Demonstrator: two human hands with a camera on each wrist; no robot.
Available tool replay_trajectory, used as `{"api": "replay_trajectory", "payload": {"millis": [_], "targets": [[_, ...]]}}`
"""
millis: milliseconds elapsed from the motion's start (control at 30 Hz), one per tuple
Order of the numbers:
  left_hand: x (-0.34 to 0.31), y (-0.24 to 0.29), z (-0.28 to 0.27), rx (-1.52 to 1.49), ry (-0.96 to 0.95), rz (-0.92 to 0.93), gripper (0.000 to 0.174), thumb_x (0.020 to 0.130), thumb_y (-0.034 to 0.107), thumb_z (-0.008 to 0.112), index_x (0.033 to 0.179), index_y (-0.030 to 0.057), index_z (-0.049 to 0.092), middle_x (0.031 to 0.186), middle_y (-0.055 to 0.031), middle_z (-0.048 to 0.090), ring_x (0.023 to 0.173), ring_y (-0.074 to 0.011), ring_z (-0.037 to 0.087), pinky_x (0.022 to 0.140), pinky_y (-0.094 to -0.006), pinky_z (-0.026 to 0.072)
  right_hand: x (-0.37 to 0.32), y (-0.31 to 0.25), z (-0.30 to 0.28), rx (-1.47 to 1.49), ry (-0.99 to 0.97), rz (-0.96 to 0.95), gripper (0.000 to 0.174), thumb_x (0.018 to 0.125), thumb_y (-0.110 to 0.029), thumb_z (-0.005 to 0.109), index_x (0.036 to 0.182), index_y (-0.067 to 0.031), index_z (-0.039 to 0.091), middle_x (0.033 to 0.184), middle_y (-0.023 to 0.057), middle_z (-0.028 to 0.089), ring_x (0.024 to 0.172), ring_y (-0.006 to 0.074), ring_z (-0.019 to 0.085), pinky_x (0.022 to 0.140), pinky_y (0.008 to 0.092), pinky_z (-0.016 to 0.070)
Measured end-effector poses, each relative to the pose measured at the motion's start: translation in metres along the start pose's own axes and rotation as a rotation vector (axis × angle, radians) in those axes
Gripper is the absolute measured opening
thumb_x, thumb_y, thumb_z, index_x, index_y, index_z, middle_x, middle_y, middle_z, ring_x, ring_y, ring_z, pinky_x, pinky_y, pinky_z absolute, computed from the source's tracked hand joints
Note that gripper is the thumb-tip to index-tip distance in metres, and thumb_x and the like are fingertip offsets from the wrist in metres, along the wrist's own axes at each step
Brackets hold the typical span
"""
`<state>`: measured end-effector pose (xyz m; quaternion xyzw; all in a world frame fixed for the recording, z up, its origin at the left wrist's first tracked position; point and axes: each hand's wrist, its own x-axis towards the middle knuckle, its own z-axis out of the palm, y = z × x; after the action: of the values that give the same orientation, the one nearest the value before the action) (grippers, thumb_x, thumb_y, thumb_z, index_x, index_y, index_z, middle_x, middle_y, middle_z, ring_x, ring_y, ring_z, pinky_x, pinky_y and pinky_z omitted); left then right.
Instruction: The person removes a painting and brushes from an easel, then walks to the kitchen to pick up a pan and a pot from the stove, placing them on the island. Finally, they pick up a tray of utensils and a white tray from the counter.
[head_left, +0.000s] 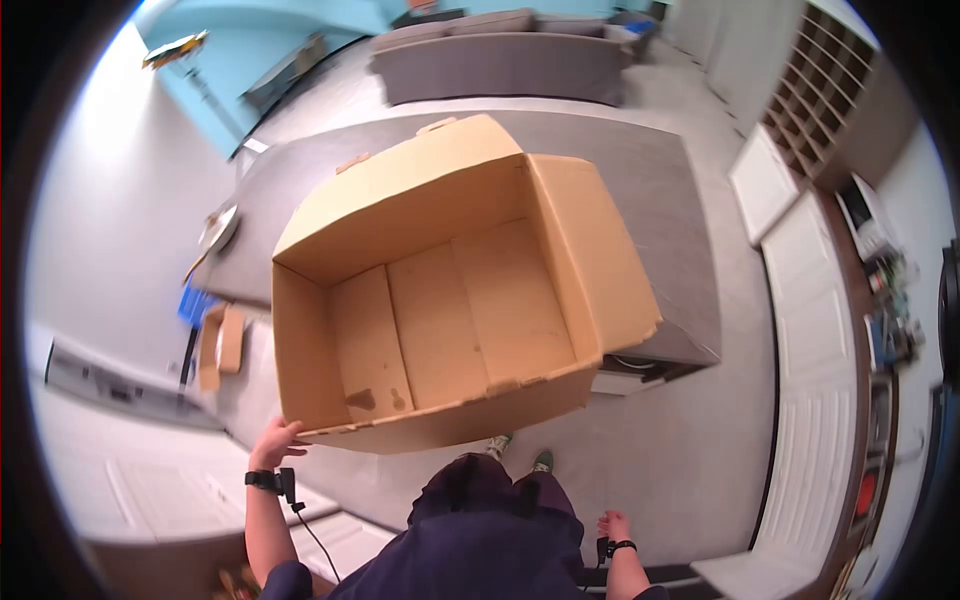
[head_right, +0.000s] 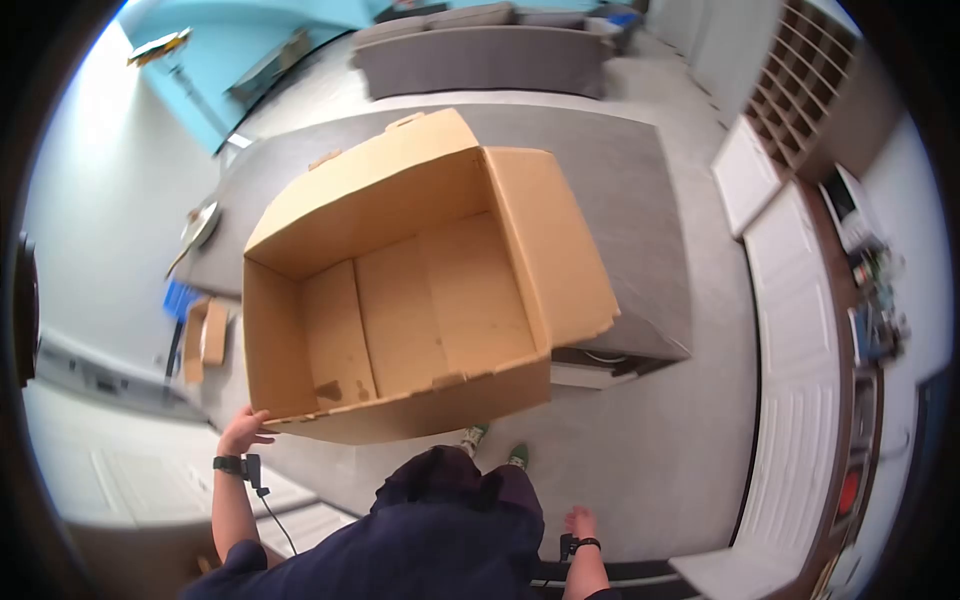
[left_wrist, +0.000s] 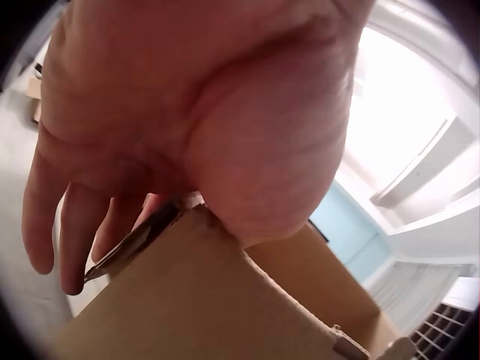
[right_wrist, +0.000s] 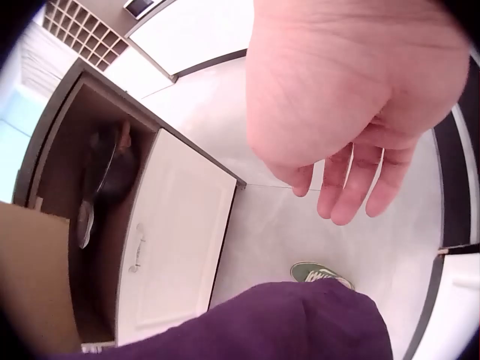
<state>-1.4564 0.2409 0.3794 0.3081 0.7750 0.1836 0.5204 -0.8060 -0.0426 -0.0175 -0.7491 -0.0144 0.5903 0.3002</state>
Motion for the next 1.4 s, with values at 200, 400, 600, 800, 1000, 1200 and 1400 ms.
{"api": "replay_trajectory", "payload": {"millis": [200, 400, 600, 800, 1000, 1200, 1400], "targets": [[-0.063, -0.208, 0.043, -0.338, 0.037, -0.093, 0.034, 0.085, 0.011, 0.054, 0.116, -0.0006, 0.048, 0.106, -0.0121, 0.057, 0.091, -0.0236, 0.060, 0.073, -0.0384, 0.0541, 0.022, -0.072, 0.016, -0.212, -0.179, -0.008, 0.020, 0.085, -0.022, 0.052, 0.100, -0.0087, 0.052, 0.081, 0.0090, 0.060, 0.063, 0.0196, 0.059, 0.051, 0.0327, 0.0487], [-0.132, -0.346, 0.110, -0.788, 0.150, -0.102, 0.034, 0.085, 0.011, 0.055, 0.117, 0.0006, 0.048, 0.108, -0.0097, 0.057, 0.096, -0.0231, 0.058, 0.083, -0.0384, 0.0500, 0.044, -0.127, 0.062, -0.383, -0.279, -0.021, 0.018, 0.085, -0.023, 0.053, 0.098, -0.0106, 0.052, 0.081, 0.0079, 0.060, 0.065, 0.0193, 0.059, 0.052, 0.0325, 0.0489], [-0.150, -0.374, 0.094, -0.937, 0.255, -0.173, 0.032, 0.085, 0.012, 0.055, 0.115, 0.0024, 0.048, 0.108, -0.0100, 0.057, 0.094, -0.0241, 0.059, 0.079, -0.0408, 0.0506, 0.035, -0.157, 0.144, -0.601, -0.309, -0.058, 0.017, 0.087, -0.022, 0.051, 0.098, -0.0093, 0.052, 0.077, 0.0075, 0.058, 0.062, 0.0180, 0.058, 0.046, 0.0310, 0.0471], [-0.131, -0.416, 0.061, -1.085, 0.275, -0.238, 0.036, 0.087, 0.015, 0.052, 0.120, 0.0028, 0.044, 0.114, -0.0130, 0.055, 0.096, -0.0305, 0.059, 0.082, -0.0444, 0.0483, 0.010, -0.162, 0.264, -0.841, -0.383, -0.089, 0.017, 0.089, -0.020, 0.049, 0.103, -0.0112, 0.050, 0.084, 0.0086, 0.060, 0.067, 0.0200, 0.060, 0.055, 0.0340, 0.0498], [-0.075, -0.436, 0.006, -1.135, 0.354, -0.289, 0.031, 0.088, 0.011, 0.048, 0.116, -0.0012, 0.045, 0.105, -0.0157, 0.059, 0.085, -0.0280, 0.064, 0.074, -0.0359, 0.0534, -0.023, -0.168, 0.390, -0.927, -0.528, -0.104, 0.016, 0.091, -0.019, 0.047, 0.105, -0.0112, 0.050, 0.085, 0.0079, 0.061, 0.069, 0.0198, 0.061, 0.056, 0.0336, 0.0508], [0.004, -0.457, -0.069, -1.115, 0.490, -0.334, 0.028, 0.086, 0.009, 0.045, 0.111, -0.0048, 0.047, 0.102, -0.0163, 0.060, 0.075, -0.0264, 0.066, 0.056, -0.0276, 0.0547, -0.054, -0.178, 0.468, -1.015, -0.527, -0.140, 0.016, 0.090, -0.018, 0.047, 0.104, -0.0112, 0.052, 0.083, 0.0061, 0.061, 0.065, 0.0152, 0.059, 0.053, 0.0287, 0.0497], [0.070, -0.461, -0.160, -1.020, 0.570, -0.448, 0.026, 0.085, 0.007, 0.043, 0.106, -0.0069, 0.048, 0.098, -0.0196, 0.060, 0.071, -0.0279, 0.066, 0.053, -0.0284, 0.0542, -0.055, -0.176, 0.520, -1.054, -0.473, -0.102, 0.016, 0.088, -0.019, 0.053, 0.100, -0.0082, 0.052, 0.081, 0.0077, 0.061, 0.065, 0.0165, 0.060, 0.051, 0.0285, 0.0484]]}}
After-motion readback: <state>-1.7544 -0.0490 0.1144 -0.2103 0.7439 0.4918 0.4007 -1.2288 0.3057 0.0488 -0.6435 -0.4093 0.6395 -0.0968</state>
